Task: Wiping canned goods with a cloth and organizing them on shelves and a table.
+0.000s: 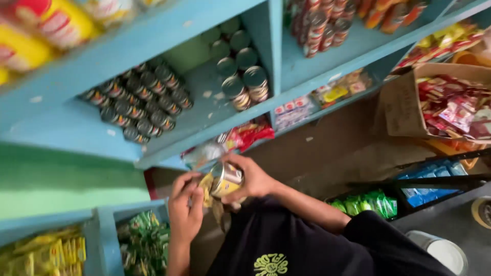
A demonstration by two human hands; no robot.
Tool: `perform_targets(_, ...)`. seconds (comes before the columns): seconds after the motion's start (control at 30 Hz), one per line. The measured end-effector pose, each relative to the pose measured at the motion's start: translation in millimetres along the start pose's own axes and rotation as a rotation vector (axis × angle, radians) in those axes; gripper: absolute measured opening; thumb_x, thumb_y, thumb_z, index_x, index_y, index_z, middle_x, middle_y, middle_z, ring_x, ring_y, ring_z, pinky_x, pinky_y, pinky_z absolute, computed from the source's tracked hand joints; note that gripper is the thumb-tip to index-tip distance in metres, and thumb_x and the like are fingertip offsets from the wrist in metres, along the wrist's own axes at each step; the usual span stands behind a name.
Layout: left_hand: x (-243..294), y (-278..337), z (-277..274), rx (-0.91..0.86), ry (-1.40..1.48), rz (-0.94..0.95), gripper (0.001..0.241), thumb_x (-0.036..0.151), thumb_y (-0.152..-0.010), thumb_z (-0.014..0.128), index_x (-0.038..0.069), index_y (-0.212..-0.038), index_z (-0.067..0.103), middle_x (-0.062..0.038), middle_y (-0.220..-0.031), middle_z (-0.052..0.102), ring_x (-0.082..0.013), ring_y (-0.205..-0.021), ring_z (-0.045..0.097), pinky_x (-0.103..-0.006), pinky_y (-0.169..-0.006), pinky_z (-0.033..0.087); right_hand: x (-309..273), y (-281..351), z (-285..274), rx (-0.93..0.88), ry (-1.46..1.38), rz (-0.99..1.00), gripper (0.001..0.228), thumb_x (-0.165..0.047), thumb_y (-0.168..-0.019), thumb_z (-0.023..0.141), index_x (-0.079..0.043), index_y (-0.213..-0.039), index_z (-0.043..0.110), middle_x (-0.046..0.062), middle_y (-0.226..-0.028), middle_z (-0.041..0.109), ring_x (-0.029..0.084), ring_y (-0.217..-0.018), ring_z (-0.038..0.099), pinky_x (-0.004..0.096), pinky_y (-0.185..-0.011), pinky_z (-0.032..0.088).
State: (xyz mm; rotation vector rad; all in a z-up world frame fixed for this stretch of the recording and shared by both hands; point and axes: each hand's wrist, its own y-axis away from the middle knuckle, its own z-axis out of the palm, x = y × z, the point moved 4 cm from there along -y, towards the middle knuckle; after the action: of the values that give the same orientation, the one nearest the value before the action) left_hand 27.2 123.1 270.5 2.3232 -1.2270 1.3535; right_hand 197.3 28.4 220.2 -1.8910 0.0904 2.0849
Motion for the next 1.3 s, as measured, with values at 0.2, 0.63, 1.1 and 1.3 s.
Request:
perform_targets(0.2, -18, -15, -8, 0.033, 0.363, 0.173, 0.028, 0.016, -0.104, 0.057, -0.002, -0.084, 0.065, -0.016, -0.110, 0.071, -0.0314, -0.100, 0.068, -0.0444, -0.095, 0.051, 59, -2, 9, 0.095, 0.137, -0.055, 0.095, -0.023, -0.048, 0.103, -0.003, -0.131, 0.064, 0.010, -0.091, 0.056, 0.022, -0.084, 0.053, 0.037, -0.079, 0.048)
perform_targets(0.63, 69, -54, -7, 0.446, 1.760, 0.251, 0.019, 0.017, -0.105, 0.053, 0.005, -0.090, 0.050, -0.018, -0.075, 0.047, -0.0194, -0.050, 0.048, -0.0257, -0.038, 0.037, 221, 14, 1, 0.109, -0.854, 0.601, 0.046, -0.016, -0.080, 0.064, -0.007, -0.125, 0.062, 0.013, -0.096, 0.071, 0.027, -0.073, 0.074, 0.045, -0.069, 0.061)
perform_targets(1.1, -83, 43, 22, 0.757, -0.160, -0.035, 0.047, 0.042, -0.108, 0.049, 0.012, -0.145, 0.051, -0.027, -0.139, 0.051, -0.0505, -0.125, 0.058, -0.0554, -0.102, 0.047, 164, -62, 56, -0.116, -1.037, 0.632, 0.069, -0.060, -0.094, 0.057, -0.009, -0.140, 0.062, 0.015, -0.142, 0.065, 0.034, -0.117, 0.067, 0.053, -0.106, 0.051)
perform_targets(1.3, -121, 61, -18, 0.918, 0.088, -0.327, 0.033, 0.029, -0.103, 0.062, 0.002, -0.122, 0.064, -0.024, -0.100, 0.066, -0.0521, -0.094, 0.067, -0.0514, -0.080, 0.056, 211, -76, 81, -0.354, -0.892, 0.653, 0.063, -0.052, -0.085, 0.066, -0.013, -0.135, 0.067, 0.014, -0.134, 0.070, 0.032, -0.122, 0.067, 0.058, -0.111, 0.046)
